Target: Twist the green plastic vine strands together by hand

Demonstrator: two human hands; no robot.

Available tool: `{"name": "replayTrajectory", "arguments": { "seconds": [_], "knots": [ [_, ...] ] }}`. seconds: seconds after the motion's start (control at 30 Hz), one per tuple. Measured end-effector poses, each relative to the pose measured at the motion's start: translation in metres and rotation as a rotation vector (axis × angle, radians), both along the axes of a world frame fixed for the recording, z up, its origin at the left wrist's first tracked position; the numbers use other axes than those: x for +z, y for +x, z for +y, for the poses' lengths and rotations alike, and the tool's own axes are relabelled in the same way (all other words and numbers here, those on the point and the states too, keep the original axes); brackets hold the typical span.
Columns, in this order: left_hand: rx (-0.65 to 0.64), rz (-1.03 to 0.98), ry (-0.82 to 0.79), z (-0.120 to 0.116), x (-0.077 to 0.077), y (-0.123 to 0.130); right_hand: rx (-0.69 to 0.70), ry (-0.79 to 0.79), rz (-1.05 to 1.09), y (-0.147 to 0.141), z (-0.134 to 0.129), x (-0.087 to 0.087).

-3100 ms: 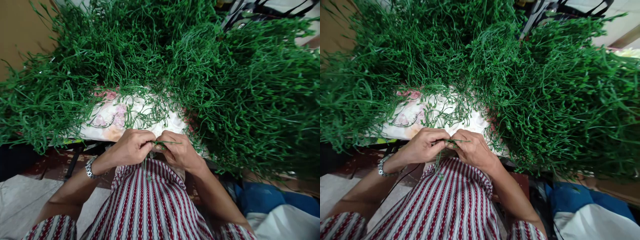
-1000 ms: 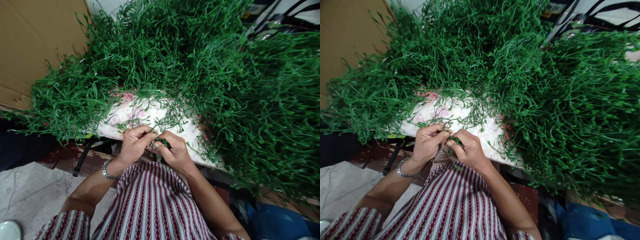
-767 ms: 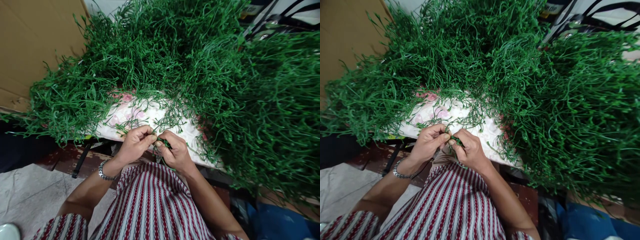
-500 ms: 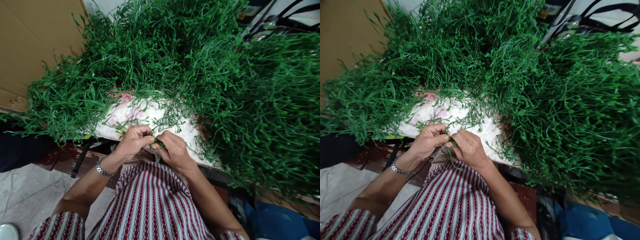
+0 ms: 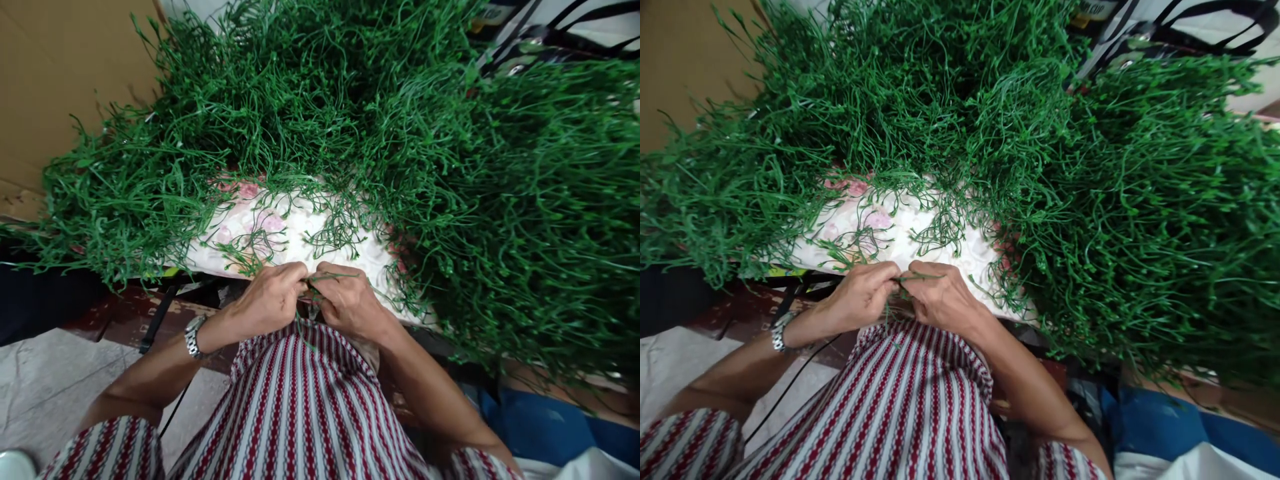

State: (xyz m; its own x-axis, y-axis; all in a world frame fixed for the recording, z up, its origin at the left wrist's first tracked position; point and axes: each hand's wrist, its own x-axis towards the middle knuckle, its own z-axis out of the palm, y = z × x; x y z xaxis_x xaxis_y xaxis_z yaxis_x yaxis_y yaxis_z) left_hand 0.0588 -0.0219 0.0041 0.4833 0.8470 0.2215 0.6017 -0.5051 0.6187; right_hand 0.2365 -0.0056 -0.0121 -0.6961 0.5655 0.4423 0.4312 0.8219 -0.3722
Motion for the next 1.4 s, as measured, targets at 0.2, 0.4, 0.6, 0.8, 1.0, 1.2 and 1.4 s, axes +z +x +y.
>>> {"name": "replayTrajectory", "arguments": {
  "seconds": [0.2,0.4,0.6,0.8,1.0,1.2,1.4],
  "knots": [
    [-0.213,0.155,0.022,0.003,-0.002,-0.003,0.125,-0.033,-0.322,0.011,0.002,0.018],
    [-0.33,0.225,-0.027,0.005,0.001,-0.004,0.207,-0.112,-0.47,0.01,-0.002,0.02],
    [-0.315,0.17,-0.097,0.008,0.012,-0.015,0.238,-0.14,-0.407,0.027,0.003,0.017],
    [-0.016,-0.307,-0.26,0.014,0.012,-0.008,-0.055,-0.488,0.195,0.016,0.007,0.013],
    [0.202,-0.502,-0.035,0.006,-0.006,0.012,-0.13,-1.119,0.676,-0.024,-0.014,-0.014],
    [0.254,-0.542,0.146,0.006,-0.012,0.023,-0.042,-1.364,0.959,-0.03,-0.021,-0.026],
    [0.233,-0.606,0.137,0.006,-0.012,0.029,0.045,-1.655,1.028,-0.033,-0.026,-0.02]
  ]
}}
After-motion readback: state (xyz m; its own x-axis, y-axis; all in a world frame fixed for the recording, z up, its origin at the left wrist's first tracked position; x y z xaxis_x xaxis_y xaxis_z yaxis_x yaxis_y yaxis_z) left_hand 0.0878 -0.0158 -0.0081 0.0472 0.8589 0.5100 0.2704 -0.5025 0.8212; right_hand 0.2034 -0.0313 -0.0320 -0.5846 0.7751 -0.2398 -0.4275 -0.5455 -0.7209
